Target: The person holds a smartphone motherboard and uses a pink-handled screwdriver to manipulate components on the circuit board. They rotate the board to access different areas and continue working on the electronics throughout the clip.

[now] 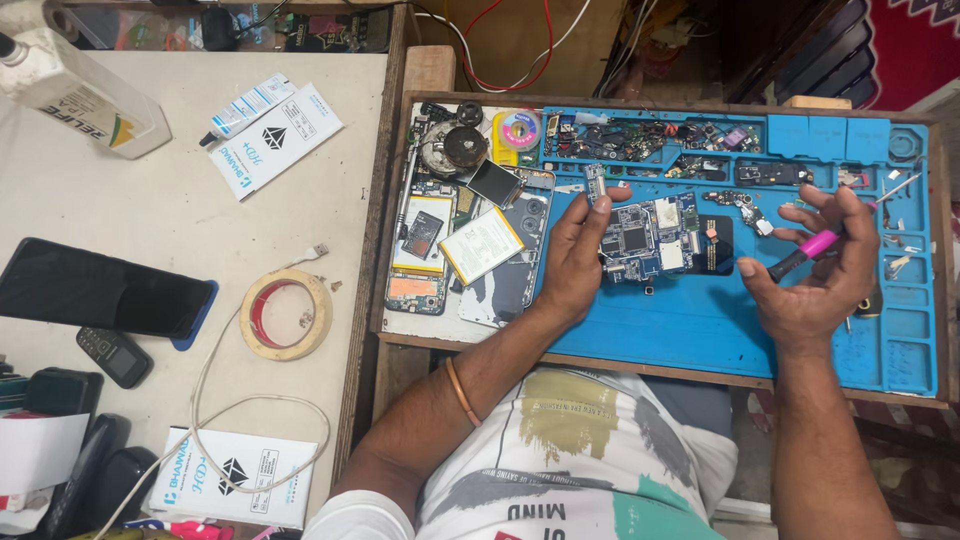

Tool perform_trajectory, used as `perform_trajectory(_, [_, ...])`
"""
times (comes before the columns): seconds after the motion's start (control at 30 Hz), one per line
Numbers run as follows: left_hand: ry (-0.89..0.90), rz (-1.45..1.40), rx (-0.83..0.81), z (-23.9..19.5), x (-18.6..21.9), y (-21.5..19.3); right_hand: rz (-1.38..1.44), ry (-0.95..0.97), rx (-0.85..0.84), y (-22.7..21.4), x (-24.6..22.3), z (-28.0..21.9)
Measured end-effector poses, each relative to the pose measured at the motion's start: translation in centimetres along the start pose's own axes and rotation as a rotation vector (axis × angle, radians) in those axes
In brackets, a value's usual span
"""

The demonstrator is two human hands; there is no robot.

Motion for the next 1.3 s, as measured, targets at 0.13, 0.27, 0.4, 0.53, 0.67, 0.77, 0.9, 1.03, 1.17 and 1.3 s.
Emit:
perform_trajectory(0.13, [-0.066,-0.064,0.048,0.2,-0.3,-0.3,0.032,0.006,-0.007,0.1,-0.1,0.1])
perform_trajectory(0.27, [-0.080,-0.074,0.023,0.3,-0.7,0.0,0.112,0.046,0.006,-0.2,0.6,0.0])
perform_trajectory(0.4, [-0.090,-0.154,-0.022,0.0,-1.0,0.0,0.152,0.078,0.012,-0.2,1.0,-0.4])
perform_trajectory(0.53, [-0.177,-0.200,-0.017,0.2,-1.1,0.3,0.200,0.083,0.031,-0.2,0.7,0.1])
perform_trajectory(0.67, [-0.218,-0.244,-0.030,0.1,-1.0,0.7,0.203,0.065,0.022,-0.2,0.6,0.2])
perform_trajectory(0.77, [-0.238,-0.286,-0.062,0.1,-1.1,1.1,0.196,0.058,0.021,-0.2,0.8,0.1])
perform_trajectory(0.9, [-0.248,-0.318,-0.047,0.0,-1.1,0.7,0.217,0.072,0.031,-0.3,0.8,0.2])
perform_trajectory(1.03, [-0.254,-0.325,-0.017,0.1,-1.2,0.3,0.261,0.099,0.068,-0.6,0.6,0.7])
perform_trajectory(1.17, [-0.248,-0.336,-0.017,0.2,-1.1,0.3,0.306,0.099,0.091,-0.8,0.4,0.8])
perform_trajectory(1.3, [-0.237,-0.327,-0.012,0.3,-0.9,0.2,0.351,0.117,0.110,-1.1,0.7,0.9])
Point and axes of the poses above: each hand's wrist, its own z-axis towards the middle knuckle, its own y-axis out of the palm, x = y × z, the point moved 9 cm from there along z, towards the middle knuckle, and after that the axes turned 4 degrees about y, right-handed, at the moved point
